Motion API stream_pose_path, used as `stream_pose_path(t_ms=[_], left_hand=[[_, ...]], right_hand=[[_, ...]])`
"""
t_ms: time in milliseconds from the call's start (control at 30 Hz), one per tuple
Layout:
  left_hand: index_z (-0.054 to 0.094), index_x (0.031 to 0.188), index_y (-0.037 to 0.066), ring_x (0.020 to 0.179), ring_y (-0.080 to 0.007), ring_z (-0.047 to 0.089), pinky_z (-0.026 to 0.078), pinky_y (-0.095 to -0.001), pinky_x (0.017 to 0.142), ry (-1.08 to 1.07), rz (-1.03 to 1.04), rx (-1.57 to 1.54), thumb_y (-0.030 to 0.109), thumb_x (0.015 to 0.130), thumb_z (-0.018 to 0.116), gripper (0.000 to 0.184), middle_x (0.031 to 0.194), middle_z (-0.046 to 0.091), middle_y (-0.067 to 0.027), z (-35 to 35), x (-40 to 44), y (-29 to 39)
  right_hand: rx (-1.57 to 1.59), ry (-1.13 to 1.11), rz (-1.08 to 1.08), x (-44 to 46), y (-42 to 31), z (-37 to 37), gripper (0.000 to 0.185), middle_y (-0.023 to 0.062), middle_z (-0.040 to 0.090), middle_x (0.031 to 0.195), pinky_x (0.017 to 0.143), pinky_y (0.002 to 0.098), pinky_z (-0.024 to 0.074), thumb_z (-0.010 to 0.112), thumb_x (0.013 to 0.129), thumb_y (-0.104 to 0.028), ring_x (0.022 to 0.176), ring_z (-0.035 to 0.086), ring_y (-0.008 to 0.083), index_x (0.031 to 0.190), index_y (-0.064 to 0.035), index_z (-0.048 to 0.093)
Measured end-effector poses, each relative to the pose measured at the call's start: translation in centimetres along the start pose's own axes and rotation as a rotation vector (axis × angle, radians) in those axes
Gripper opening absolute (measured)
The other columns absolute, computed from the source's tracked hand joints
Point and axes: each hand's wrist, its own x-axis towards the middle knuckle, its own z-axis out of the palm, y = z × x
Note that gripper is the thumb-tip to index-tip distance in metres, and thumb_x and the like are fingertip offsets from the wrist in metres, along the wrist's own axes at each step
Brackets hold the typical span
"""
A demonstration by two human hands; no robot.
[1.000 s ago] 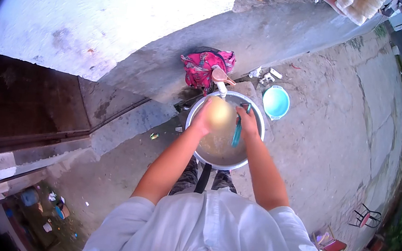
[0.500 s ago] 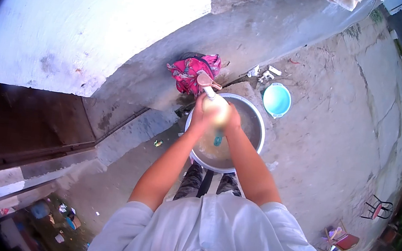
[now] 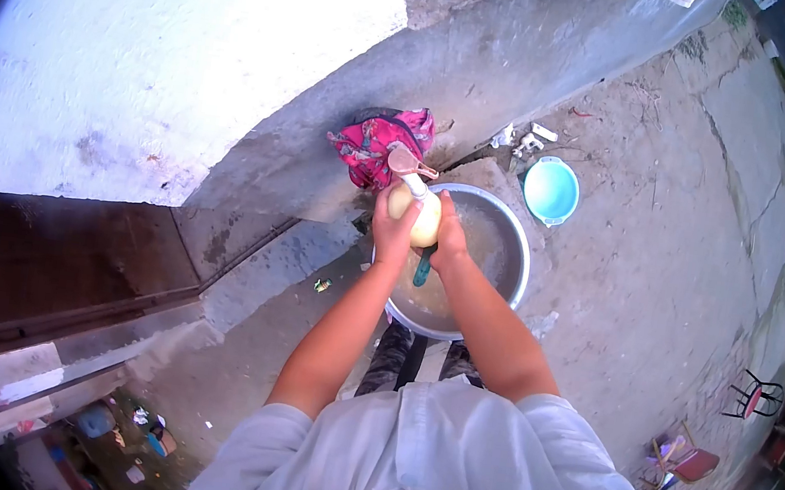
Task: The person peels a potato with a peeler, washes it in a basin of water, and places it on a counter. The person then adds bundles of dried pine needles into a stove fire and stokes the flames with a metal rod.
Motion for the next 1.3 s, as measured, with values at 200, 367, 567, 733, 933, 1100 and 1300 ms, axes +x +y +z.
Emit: stream_pose_path(t_ms=[200, 367, 567, 733, 933, 1100, 1300], left_hand=[[0.052, 0.102, 0.002, 0.092, -0.0175, 0.052, 0.042, -0.0307, 0.081, -0.039, -0.092, -0.123, 0.014, 0.077, 0.059, 0.028, 0.100, 0.054, -0.0088, 0.1, 0.6, -1.4], [0.053, 0.096, 0.001, 0.091, -0.0175, 0.051, 0.040, -0.0308, 0.077, -0.198, -0.018, 0.030, 0.021, 0.085, 0.047, 0.023, 0.096, 0.054, -0.0091, 0.1, 0.6, -1.5], [0.053, 0.111, 0.002, 0.093, -0.0190, 0.057, 0.045, -0.0322, 0.081, -0.284, -0.453, -0.281, 0.030, 0.089, 0.042, 0.037, 0.105, 0.057, -0.0091, 0.0, 0.6, -1.5], [0.048, 0.117, 0.007, 0.099, -0.0254, 0.057, 0.046, -0.0490, 0.082, -0.627, -0.989, -0.299, 0.035, 0.086, 0.045, 0.041, 0.110, 0.057, -0.0111, -1.9, 1.5, -1.3], [0.049, 0.116, 0.012, 0.100, -0.0274, 0.056, 0.044, -0.0563, 0.081, -0.702, -1.016, -0.714, 0.035, 0.085, 0.049, 0.039, 0.111, 0.056, -0.0093, -2.3, 0.5, -1.6], [0.048, 0.117, 0.010, 0.105, -0.0295, 0.053, 0.042, -0.0540, 0.086, -0.615, -0.951, -0.987, 0.034, 0.085, 0.048, 0.040, 0.116, 0.054, -0.0110, -1.2, -1.1, -2.5], [0.050, 0.115, 0.011, 0.102, -0.0268, 0.054, 0.045, -0.0456, 0.083, -0.477, -0.937, -0.918, 0.035, 0.083, 0.050, 0.039, 0.110, 0.056, -0.0086, -1.9, -2.1, -3.5]], right_hand=[[0.230, -0.046, -0.015, -2.0, 1.4, 0.1, 0.046, -0.0005, 0.060, 0.097, 0.070, 0.0356, 0.0445, 0.041, 0.081, -0.061, 0.083, 0.058, 0.0166, 0.106, -0.0237, 0.053], [0.048, 0.023, -0.079, -0.3, 1.5, -2.3, 0.046, -0.0020, 0.059, 0.094, 0.065, 0.0361, 0.0443, 0.043, 0.080, -0.062, 0.083, 0.056, 0.0142, 0.102, -0.0233, 0.053], [-0.135, 0.157, -0.184, -0.8, 0.8, -3.5, 0.050, 0.0004, 0.058, 0.092, 0.062, 0.0356, 0.0462, 0.052, 0.077, -0.058, 0.079, 0.058, 0.0158, 0.108, -0.0191, 0.049], [-0.618, 0.085, -0.446, -0.5, -0.9, -4.8, 0.064, 0.0091, 0.059, 0.098, 0.077, 0.0353, 0.0462, 0.057, 0.079, -0.049, 0.085, 0.060, 0.0237, 0.126, -0.0099, 0.038], [-1.315, 0.226, -0.762, -2.5, -6.0, -3.0, 0.048, 0.0244, 0.059, 0.093, 0.076, 0.0402, 0.0452, 0.055, 0.083, -0.031, 0.086, 0.058, 0.0380, 0.119, -0.0045, 0.039], [-1.214, 0.400, -1.266, -4.9, -13.7, 3.3, 0.045, 0.0255, 0.048, 0.109, 0.081, 0.0423, 0.0427, 0.055, 0.079, -0.019, 0.095, 0.052, 0.0411, 0.117, -0.0027, 0.037], [-1.284, 0.301, -1.493, -5.9, -21.6, 13.2, 0.055, 0.0235, 0.044, 0.115, 0.082, 0.0422, 0.0437, 0.059, 0.071, -0.010, 0.097, 0.051, 0.0402, 0.122, -0.0035, 0.040]])
